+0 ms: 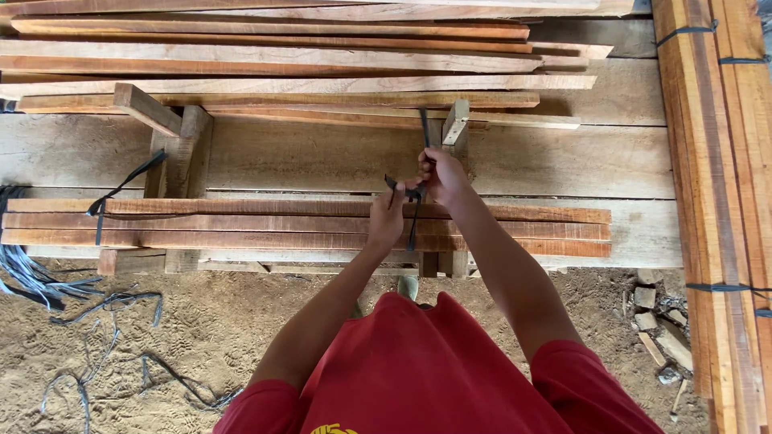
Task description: Tying together bundles of thin wood planks using plastic straps.
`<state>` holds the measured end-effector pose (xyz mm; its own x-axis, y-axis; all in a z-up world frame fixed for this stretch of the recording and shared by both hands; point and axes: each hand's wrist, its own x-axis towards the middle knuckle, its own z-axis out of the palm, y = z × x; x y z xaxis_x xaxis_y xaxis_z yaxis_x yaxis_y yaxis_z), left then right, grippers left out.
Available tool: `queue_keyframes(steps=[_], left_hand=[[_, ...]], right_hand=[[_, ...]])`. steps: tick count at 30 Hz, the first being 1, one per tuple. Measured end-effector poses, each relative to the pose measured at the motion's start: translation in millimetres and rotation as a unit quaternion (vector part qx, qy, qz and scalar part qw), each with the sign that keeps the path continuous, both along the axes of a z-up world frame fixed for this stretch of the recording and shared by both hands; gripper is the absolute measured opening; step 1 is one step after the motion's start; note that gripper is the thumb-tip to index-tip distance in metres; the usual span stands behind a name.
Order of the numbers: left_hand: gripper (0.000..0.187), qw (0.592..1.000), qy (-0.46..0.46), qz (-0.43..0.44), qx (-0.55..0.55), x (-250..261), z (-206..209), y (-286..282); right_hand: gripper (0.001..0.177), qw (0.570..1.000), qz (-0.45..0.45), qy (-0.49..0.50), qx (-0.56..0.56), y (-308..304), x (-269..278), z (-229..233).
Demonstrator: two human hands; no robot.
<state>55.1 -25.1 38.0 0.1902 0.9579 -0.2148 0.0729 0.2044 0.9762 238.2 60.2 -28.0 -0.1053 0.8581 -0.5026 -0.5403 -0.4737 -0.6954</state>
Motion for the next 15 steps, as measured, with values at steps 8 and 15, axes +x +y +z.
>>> queue_keyframes(steps=[8,15], left_hand=[[0.054,0.985,-0.162,-0.049,0.042,3.5,-69.1,0.7],[0.048,0.977,-0.209,-0.036,-0.015,1.7,-64.3,-43.4]], right_hand=[[0.022,0.963,-0.154,-0.154,-0.158,28.8,-23.1,-25.3],[0.042,0.903,-0.181,-0.357,-0.156,39.7,-35.6,-49.2]])
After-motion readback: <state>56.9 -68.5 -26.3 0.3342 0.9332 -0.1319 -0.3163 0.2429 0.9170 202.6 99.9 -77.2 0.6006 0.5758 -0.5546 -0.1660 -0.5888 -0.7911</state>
